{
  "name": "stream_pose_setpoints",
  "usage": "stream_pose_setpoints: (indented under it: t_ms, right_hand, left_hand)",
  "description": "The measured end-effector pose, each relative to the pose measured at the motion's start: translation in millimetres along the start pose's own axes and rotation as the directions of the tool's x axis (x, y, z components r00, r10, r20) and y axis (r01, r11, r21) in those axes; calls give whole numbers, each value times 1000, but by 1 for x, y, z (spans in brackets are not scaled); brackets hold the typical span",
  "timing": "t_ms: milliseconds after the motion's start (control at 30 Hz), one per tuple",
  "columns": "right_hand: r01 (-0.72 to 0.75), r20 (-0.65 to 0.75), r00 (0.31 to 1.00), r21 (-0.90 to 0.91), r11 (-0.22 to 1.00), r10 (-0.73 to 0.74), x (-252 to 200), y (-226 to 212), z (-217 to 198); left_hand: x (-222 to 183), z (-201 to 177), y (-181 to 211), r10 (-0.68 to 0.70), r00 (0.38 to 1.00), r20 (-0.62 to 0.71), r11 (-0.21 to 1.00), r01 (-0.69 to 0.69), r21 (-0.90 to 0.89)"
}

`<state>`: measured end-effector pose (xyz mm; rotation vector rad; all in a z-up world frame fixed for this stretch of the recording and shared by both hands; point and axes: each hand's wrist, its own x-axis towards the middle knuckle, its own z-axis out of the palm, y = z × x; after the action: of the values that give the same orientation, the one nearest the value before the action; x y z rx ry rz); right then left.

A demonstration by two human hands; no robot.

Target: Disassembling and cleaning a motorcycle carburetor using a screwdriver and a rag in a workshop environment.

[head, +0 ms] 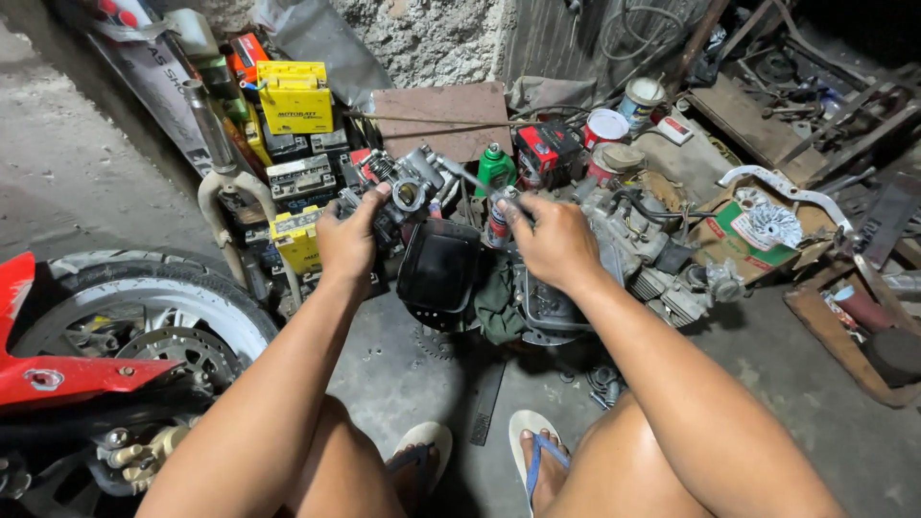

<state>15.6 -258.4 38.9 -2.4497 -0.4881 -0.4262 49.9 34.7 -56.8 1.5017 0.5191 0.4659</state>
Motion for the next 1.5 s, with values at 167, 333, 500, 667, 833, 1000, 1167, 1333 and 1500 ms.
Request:
stream_pose_setpoints:
  t_ms: [167, 333, 500, 667, 833, 1000, 1167, 1333, 1500]
  right_hand:
    - [-17, -12, 1000, 31, 999, 17, 1, 4, 9]
    - [-10, -2, 1000, 52, 999, 11, 0, -9, 2]
    - [0, -41, 999, 81, 997, 3, 1, 3, 8]
    - [20, -29, 999, 120, 993, -17, -1, -5, 9]
    - [4, -45, 999, 93, 996, 0, -1, -9, 4]
    - [-17, -55, 998, 50, 999, 20, -1, 2, 11]
    - [-62, -20, 998, 165, 984, 66, -3, -8, 1]
    - [-163, -48, 983, 192, 968, 175, 3, 16, 0]
    - [-192, 18, 981, 253, 948, 194, 1, 8, 3]
  left_hand:
    - [-8, 1, 5, 25, 1000, 11, 996, -26, 91]
    - [-22, 6, 18, 45, 999, -4, 994, -45, 96]
    - [-30, 6, 27, 47, 999, 17, 990, -48, 129]
    - [-44, 10, 44, 44, 998, 36, 986, -49, 162]
    - [-39, 10, 36, 59, 997, 39, 980, -65, 187]
    - [-40, 10, 38, 70, 997, 37, 977, -76, 198]
    - [-27, 5, 25, 100, 994, 38, 979, -105, 176]
    - [-36, 6, 32, 99, 994, 52, 984, -106, 141]
    - [-46, 10, 45, 104, 991, 84, 984, -115, 138]
